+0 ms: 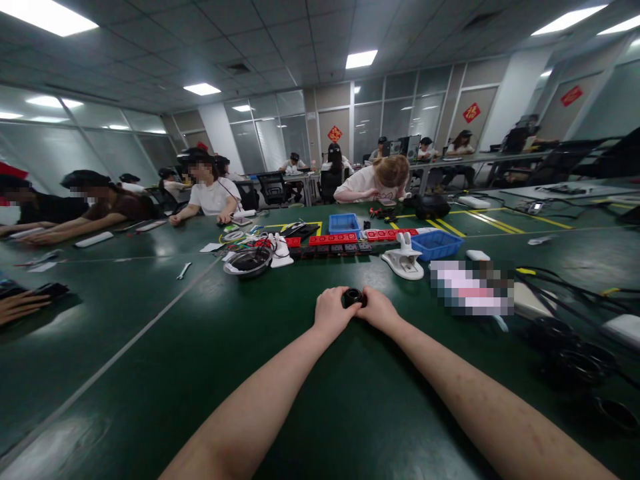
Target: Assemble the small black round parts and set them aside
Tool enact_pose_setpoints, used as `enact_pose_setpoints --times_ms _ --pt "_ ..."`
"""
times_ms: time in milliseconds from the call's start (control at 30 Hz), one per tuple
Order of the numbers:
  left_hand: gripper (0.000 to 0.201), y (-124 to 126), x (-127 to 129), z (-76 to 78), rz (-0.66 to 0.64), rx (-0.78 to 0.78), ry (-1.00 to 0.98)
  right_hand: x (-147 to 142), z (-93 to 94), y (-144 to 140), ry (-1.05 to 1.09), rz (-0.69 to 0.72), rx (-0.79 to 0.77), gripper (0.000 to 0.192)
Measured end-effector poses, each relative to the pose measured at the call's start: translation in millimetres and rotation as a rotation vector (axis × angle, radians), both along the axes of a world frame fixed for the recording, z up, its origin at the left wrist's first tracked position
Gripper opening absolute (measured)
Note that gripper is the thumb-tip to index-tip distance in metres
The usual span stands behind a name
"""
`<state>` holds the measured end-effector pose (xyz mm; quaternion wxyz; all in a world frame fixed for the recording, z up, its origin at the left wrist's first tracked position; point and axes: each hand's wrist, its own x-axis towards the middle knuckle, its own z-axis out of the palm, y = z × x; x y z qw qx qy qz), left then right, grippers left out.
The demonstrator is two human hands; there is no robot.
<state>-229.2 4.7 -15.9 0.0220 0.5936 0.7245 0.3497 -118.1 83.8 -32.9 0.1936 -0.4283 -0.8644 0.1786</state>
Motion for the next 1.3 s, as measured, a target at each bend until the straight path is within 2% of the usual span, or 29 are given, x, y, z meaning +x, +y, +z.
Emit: enact_pose_setpoints --times_ms 67,133,233,300,367,467,667,833,1000,1200,1300 --pt "0.037 1 -1 -1.4 -0.019 0.022 -0.003 -2 0.7 -3 -0.036 -0.038 0.053 0.026" --pt "0.038 2 -7 -1.3 -0.103 0.024 -0.034 -1 3.0 -3 -0.046 -0.003 0.057 0.034" --pt "0.041 2 -17 1.1 -0.274 -0.016 -0.099 7 7.9 5 0.020 0.210 -0.014 0.048" --pt "0.041 1 -22 3.3 -0.351 -0.041 -0.124 13 11.3 12 0.075 0.396 -0.139 0.046" --pt "0.040 1 -25 5.2 -0.390 -0.047 -0.120 18 14.3 17 0.122 0.522 -0.308 0.040" --pt "0.039 2 -27 6.2 -0.420 -0.054 -0.114 22 17.9 20 0.172 0.570 -0.469 0.036" --pt "0.042 2 -27 5.5 -0.450 -0.105 -0.162 21 21.2 16 0.205 0.610 -0.569 0.040" --pt "0.041 2 -24 6.0 -0.439 -0.103 -0.164 21 20.9 17 0.171 0.571 -0.533 0.036" --pt "0.043 0 -17 4.2 -0.377 -0.074 -0.179 20 15.0 20 0.140 0.489 -0.418 0.031" --pt "0.036 0 -8 -0.3 -0.215 -0.020 -0.130 9 0.5 14 0.061 0.215 -0.125 0.040" --pt "0.035 0 -2 -3.7 -0.089 0.021 -0.087 3 -1.9 4 -0.020 0.065 0.010 0.033"
